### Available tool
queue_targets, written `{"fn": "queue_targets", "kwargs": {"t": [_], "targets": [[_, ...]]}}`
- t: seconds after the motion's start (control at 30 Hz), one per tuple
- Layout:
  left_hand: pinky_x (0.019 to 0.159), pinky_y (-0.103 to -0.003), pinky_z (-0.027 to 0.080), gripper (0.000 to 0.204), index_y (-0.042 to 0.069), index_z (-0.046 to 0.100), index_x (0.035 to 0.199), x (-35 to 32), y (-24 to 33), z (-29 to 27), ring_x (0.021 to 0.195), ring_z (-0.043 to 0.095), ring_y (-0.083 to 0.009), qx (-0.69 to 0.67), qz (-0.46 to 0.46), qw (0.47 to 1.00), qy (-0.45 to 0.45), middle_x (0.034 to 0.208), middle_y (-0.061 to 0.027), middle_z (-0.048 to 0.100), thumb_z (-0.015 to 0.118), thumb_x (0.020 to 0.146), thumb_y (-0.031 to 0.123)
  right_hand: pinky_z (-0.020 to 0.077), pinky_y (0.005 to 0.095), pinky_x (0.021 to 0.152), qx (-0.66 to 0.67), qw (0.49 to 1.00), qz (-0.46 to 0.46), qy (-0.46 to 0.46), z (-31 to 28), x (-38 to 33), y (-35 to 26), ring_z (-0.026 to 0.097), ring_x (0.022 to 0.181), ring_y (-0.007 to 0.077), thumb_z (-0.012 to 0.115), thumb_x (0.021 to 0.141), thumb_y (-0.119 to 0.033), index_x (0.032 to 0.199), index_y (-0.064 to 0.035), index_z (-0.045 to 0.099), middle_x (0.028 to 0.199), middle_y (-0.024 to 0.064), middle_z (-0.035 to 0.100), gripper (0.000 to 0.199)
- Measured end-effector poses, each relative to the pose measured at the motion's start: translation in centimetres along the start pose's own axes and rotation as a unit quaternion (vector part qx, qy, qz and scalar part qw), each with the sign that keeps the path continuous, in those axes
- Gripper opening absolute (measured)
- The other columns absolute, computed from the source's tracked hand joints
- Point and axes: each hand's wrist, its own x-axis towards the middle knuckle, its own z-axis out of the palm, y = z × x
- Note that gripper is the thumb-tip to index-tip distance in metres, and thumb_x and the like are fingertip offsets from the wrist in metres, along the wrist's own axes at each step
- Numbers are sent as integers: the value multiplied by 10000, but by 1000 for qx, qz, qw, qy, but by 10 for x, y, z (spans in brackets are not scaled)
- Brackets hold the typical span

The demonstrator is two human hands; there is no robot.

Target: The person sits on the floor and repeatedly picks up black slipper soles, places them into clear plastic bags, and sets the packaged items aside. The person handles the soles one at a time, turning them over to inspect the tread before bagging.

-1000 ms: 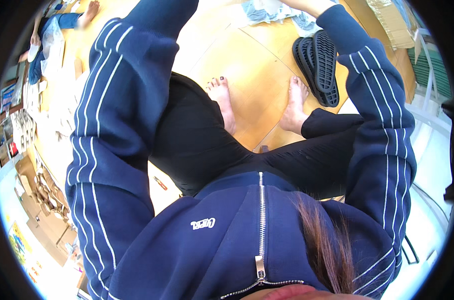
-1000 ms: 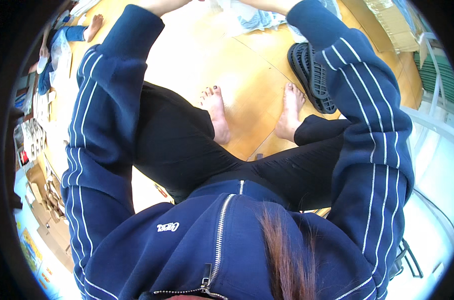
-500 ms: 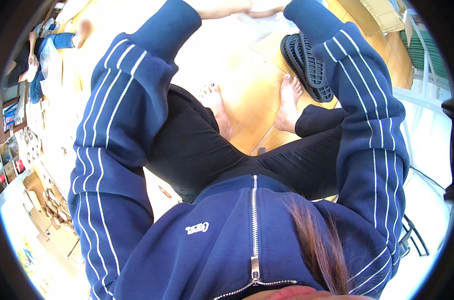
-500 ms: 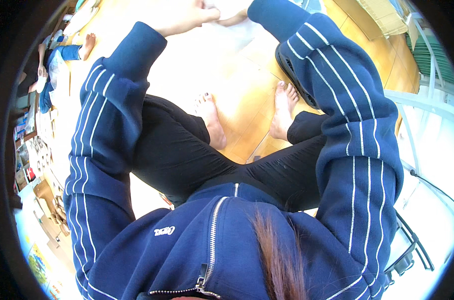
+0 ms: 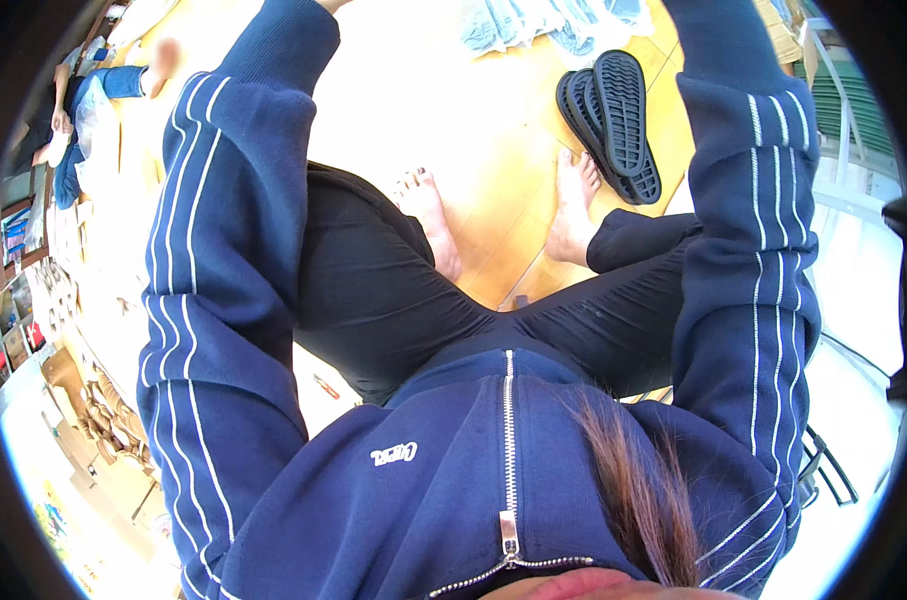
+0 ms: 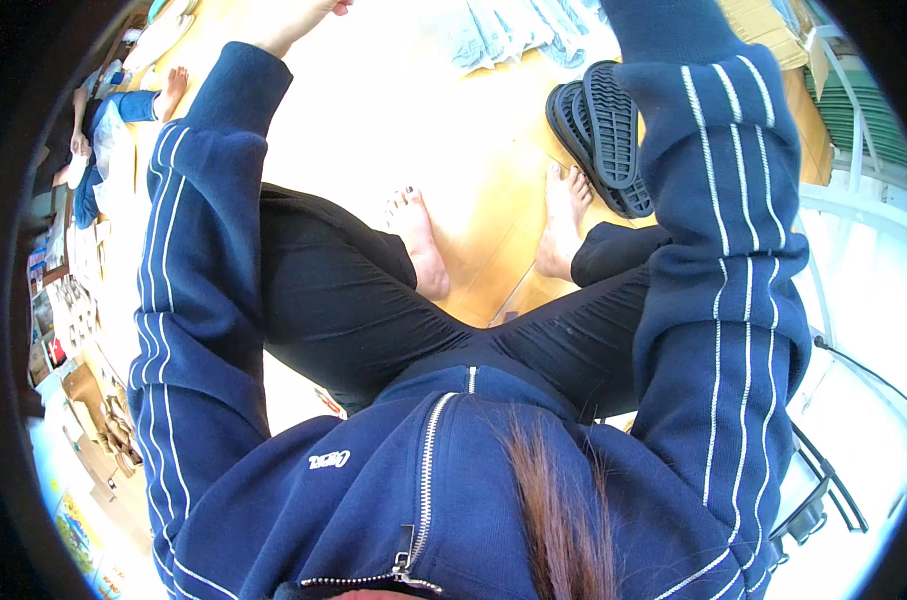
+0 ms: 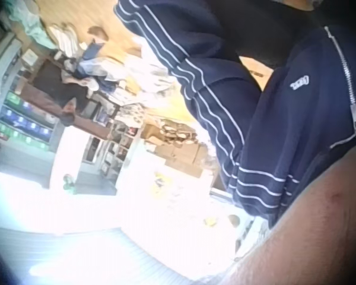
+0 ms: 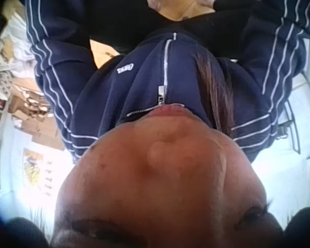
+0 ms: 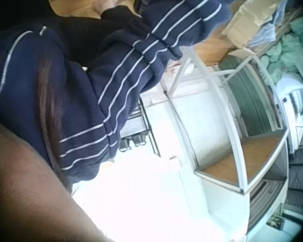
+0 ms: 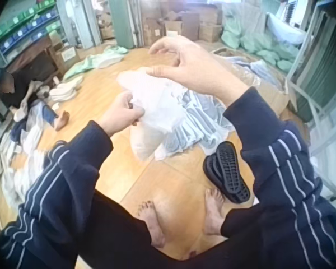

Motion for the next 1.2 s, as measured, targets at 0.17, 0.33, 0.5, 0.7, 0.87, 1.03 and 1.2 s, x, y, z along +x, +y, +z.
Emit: {"fn": "queue_targets", "kwargs": {"t": [0.17, 0.33, 0.5, 0.7, 0.87, 1.03, 1.2], "targets": [[531, -266, 510, 430, -72, 539, 1178, -8, 3, 4, 635, 608, -124, -13, 4, 999, -40, 871, -90, 638, 685, 794, 57, 510, 390, 702, 74, 990, -6, -119, 79, -24, 48, 647, 778, 298, 604, 854, -128, 966, -5, 666, 834, 179, 664, 177], [541, -246, 506, 585, -56, 464, 1328, -21, -1, 14, 672, 596, -101, 57, 156, 979, -117, 927, -87, 640, 697, 804, 59, 506, 431, 720, 31, 997, -1, -74, 114, -35, 40, 647, 795, 386, 606, 806, -106, 843, -11, 680, 829, 229, 657, 126], [545, -213, 491, 604, -23, 462, 1353, -31, 44, 1, 651, 576, -76, -103, 52, 990, -82, 942, -49, 637, 689, 797, 46, 508, 421, 744, 93, 989, -108, 26, 102, -27, 26, 646, 845, 367, 591, 798, -74, 904, -52, 666, 869, 203, 665, 132], [758, -273, 522, 509, 13, 470, 1330, -32, 38, 44, 869, 623, -146, -118, 150, 968, -162, 1033, -68, 629, 629, 849, 59, 510, 403, 756, 26, 988, 10, -151, 128, -38, 43, 652, 870, 331, 611, 796, -91, 916, -69, 671, 915, 177, 676, 137], [748, -285, 500, 446, 122, 531, 1316, -48, 21, 44, 892, 573, -140, 61, 151, 961, -225, 1054, -66, 602, 667, 908, 240, 517, 396, 749, -32, 981, 44, -189, 147, -46, 40, 663, 865, 309, 617, 804, -108, 908, -71, 681, 907, 168, 685, 128], [761, -291, 506, 462, 225, 471, 1407, -39, 6, 13, 891, 566, -166, 131, 137, 939, -288, 1085, -85, 602, 601, 969, 295, 524, 390, 742, -130, 961, 109, -218, 165, -99, 28, 675, 861, 286, 623, 812, -124, 900, -74, 690, 898, 159, 694, 122], [951, -351, 480, 537, -30, 498, 1353, -28, 7, -31, 1114, 602, -266, 157, -10, 969, -189, 1228, -199, 618, 650, 893, 202, 531, 383, 736, -218, 898, 188, -333, 205, -167, 10, 686, 857, 263, 630, 819, -141, 892, -76, 699, 890, 150, 704, 120]]}}
